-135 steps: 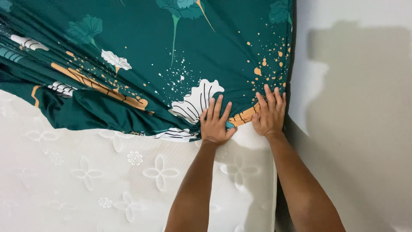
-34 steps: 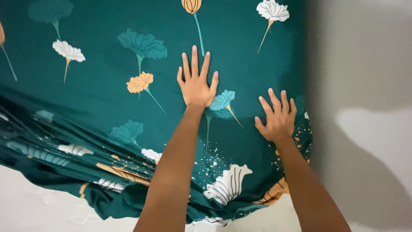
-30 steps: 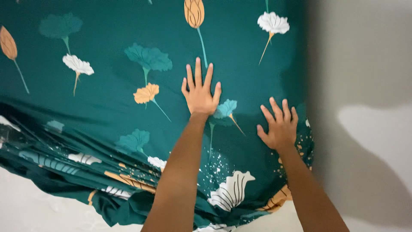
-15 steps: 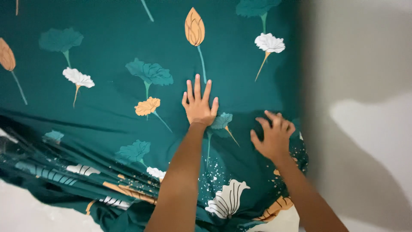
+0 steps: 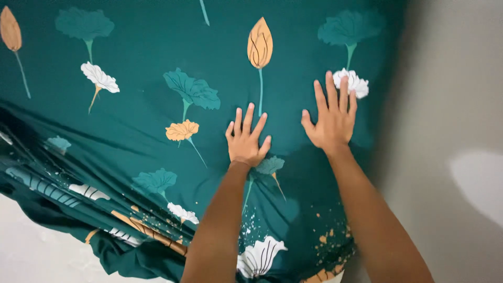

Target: Straightening and tucking a bedsheet onto a mattress.

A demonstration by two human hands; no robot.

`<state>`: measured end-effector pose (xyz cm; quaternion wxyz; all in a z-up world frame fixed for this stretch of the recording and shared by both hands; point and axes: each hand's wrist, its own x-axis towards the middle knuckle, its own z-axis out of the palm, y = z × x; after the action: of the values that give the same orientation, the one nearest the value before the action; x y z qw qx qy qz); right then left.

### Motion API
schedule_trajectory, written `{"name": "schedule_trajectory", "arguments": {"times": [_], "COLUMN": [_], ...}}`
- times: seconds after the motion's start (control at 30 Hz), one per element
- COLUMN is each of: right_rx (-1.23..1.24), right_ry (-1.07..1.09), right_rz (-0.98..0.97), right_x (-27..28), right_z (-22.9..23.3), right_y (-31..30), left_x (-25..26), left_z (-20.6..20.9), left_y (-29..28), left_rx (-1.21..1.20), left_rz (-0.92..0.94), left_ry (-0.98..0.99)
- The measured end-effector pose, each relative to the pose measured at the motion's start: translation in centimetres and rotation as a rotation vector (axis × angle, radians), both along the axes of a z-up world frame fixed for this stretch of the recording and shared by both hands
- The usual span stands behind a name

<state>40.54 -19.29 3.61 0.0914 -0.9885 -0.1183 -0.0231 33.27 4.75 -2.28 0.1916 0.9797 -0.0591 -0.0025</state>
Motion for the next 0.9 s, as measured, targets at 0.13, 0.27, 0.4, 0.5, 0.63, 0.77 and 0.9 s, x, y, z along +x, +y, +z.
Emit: {"name": "schedule_trajectory", "arguments": {"times": [0.13,0.27,0.4,0.5,0.63,0.77,0.9], "right_rx": [0.039,-0.009,0.029,0.078,0.061,0.073,0.099], "right_ry": [-0.004,0.002,-0.058,-0.050,-0.076,-0.083,-0.028], "right_rz": [0.006,-0.002,-0.002,-0.003,-0.008,-0.033,-0.045], "right_x": [0.0,0.4,0.0,0.3,0.5,0.3,0.4], "right_z": [-1.1,-1.6,-1.8,-1.7,-2.7,-2.6,-2.9], "right_y": [-0.6,-0.5,-0.4,-0.4,-0.8,-0.6,-0.5], "left_x": [-0.1,0.3,0.2,0.3,0.5,0.5,0.4], "left_z": [0.2,1.5,1.4,1.8,1.3,1.8,1.6], "left_y": [-0.2,-0.4,-0.4,-0.6,-0.6,-0.7,-0.3], "left_rx": [0.006,0.013,0.045,0.054,0.045,0.040,0.032], "left_rz": [0.002,0.017,0.016,0.020,-0.010,-0.011,-0.020], "left_ry": [0.035,0.059,0.077,0.074,0.064,0.003,0.022]}}
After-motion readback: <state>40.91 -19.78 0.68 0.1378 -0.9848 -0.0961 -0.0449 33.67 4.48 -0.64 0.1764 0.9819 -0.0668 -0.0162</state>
